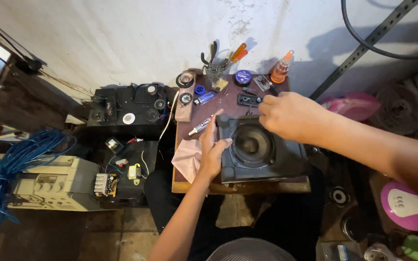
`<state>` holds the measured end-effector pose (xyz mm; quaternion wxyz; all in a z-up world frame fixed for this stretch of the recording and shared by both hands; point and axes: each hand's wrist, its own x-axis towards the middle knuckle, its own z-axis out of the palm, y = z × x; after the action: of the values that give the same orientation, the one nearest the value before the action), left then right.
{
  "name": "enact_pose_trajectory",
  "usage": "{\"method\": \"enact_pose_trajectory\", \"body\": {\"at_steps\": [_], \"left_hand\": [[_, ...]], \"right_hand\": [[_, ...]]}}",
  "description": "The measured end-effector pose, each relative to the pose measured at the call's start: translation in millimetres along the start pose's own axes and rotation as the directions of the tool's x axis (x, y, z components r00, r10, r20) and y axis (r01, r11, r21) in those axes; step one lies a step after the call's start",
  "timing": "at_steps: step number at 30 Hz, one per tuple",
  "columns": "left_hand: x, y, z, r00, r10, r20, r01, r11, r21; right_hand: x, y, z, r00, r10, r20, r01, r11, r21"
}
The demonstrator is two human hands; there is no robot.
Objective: The person applies adhesive from a tube to the edge of a speaker cone, then uses a screwdriver to tighten screws around the speaker frame. The person flips the speaker over to show the back side.
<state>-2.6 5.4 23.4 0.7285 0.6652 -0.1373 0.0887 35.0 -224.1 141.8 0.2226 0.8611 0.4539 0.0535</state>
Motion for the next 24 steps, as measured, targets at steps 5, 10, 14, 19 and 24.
{"method": "enact_pose_trajectory", "body": {"at_steps": [5, 10, 14, 19, 24], "left_hand": [[1, 4, 0, 1.0, 0.005, -0.007, -0.005, 1.0, -0.007], [1, -5, -2, 1.0, 0.003, -0.001, -0.003, 1.0, 0.001], [2, -3, -2, 1.0, 0.024, 0.001, -0.024, 1.0, 0.004], [1, -5, -1, 1.0, 0.02, 0.011, -0.021, 1.0, 0.021], [-2, 3, -2, 1.0, -0.003, 0.015, 0.003, 1.0, 0.017]], "right_hand": [[2, 3, 33, 0.982, -0.076, -0.173, 0.072, 0.997, -0.032], [22, -3, 25, 0.931, 0.342, 0.125, -0.353, 0.932, 0.079], [13, -2, -8, 0.911, 0.259, 0.321, -0.329, 0.926, 0.186], [-4, -2, -5, 0.961, -0.174, -0.212, 0.146, 0.979, -0.143], [-4, 2, 6, 0.991, -0.063, -0.115, 0.061, 0.998, -0.017]]}}
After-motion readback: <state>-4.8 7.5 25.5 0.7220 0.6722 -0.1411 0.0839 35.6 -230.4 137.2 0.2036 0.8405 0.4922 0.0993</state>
